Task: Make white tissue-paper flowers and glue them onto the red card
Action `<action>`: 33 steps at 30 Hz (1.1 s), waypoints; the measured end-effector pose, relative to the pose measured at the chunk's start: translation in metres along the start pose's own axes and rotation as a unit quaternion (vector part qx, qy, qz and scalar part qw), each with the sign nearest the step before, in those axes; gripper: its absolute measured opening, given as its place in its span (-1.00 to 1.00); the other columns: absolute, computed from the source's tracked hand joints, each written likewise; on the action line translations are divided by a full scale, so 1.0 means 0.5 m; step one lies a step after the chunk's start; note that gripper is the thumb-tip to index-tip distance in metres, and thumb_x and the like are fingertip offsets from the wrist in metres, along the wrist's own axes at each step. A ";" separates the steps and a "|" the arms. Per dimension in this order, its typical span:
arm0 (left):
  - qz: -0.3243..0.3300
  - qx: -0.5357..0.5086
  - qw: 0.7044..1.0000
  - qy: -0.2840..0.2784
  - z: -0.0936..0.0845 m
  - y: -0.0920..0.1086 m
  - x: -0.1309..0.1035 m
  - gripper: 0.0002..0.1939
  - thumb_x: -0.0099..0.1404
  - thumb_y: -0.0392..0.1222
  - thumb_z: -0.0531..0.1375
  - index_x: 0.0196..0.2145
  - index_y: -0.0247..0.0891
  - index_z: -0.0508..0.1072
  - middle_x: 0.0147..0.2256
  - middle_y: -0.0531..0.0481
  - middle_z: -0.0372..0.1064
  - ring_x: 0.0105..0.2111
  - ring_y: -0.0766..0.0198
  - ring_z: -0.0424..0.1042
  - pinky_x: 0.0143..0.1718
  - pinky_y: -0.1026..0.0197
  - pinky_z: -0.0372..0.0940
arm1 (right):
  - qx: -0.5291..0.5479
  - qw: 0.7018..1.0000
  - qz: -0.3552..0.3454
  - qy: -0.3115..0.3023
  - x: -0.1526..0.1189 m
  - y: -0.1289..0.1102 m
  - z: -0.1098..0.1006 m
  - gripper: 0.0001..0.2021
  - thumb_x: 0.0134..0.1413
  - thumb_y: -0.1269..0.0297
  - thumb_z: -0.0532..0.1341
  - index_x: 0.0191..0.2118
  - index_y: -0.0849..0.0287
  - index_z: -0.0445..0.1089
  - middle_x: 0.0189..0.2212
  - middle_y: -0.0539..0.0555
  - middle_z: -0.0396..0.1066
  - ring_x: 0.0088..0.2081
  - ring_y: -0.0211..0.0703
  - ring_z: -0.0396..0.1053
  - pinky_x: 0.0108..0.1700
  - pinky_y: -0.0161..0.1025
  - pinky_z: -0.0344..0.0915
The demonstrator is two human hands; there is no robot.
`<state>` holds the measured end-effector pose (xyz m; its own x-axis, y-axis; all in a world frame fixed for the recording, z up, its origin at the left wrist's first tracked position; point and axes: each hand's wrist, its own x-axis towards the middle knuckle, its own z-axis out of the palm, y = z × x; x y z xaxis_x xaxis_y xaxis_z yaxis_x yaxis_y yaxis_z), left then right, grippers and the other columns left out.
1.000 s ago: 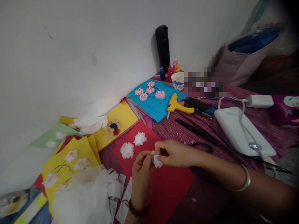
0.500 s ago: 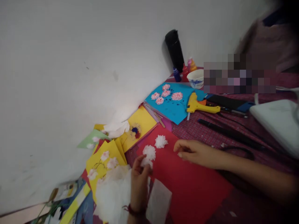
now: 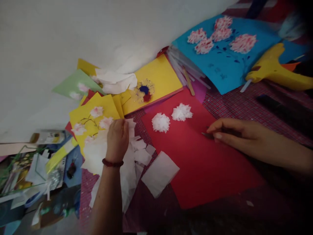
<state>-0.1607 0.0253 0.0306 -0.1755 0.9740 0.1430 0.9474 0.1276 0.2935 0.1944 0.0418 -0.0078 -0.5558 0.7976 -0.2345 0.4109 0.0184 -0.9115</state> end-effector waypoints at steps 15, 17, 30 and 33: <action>0.014 -0.033 0.998 0.043 -0.030 0.040 -0.176 -0.66 0.35 -0.12 0.05 -0.56 -0.24 0.34 -0.41 -0.03 0.37 -0.37 0.25 0.35 -0.32 0.22 0.22 | -0.053 0.995 -0.082 0.014 0.003 0.013 0.019 -0.81 0.18 0.16 0.08 -0.24 0.13 0.35 -0.41 0.03 0.40 -0.35 -0.13 0.36 -0.35 -0.22 0.26; 0.015 -0.024 0.998 0.055 -0.044 0.038 -0.179 -0.58 0.41 -0.13 -0.09 -0.55 -0.23 0.33 -0.39 -0.07 0.38 -0.34 0.21 0.35 -0.25 0.15 0.21 | -0.055 0.994 -0.094 0.017 0.004 0.012 0.020 -0.82 0.17 0.18 0.08 -0.27 0.14 0.36 -0.40 0.04 0.42 -0.35 -0.12 0.37 -0.35 -0.22 0.27; 0.024 -0.043 0.988 -0.144 0.027 0.098 -0.293 -0.48 0.19 -0.38 0.12 0.12 -0.18 0.22 0.06 -0.10 0.26 0.06 0.11 0.22 0.12 0.00 0.14 | -0.132 0.982 -0.132 -0.002 -0.024 -0.007 0.027 -0.85 0.20 0.25 0.06 -0.20 0.08 0.35 -0.28 0.05 0.48 -0.26 -0.06 0.43 -0.28 -0.16 0.29; 0.020 -0.050 0.988 -0.142 0.034 0.097 -0.291 -0.42 0.16 -0.40 0.12 0.14 -0.19 0.19 0.09 -0.11 0.22 0.09 0.11 0.18 0.14 -0.02 0.11 | -0.143 0.979 -0.144 -0.008 -0.028 -0.006 0.029 -0.85 0.21 0.25 0.05 -0.17 0.07 0.34 -0.24 0.06 0.48 -0.22 -0.04 0.43 -0.28 -0.17 0.29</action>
<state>-0.0849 -0.1070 0.0078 -0.0428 0.9931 -0.1094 0.9185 0.0822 0.3867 0.1904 0.0218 -0.0068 -0.6890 0.7247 0.0117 0.4198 0.4122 -0.8086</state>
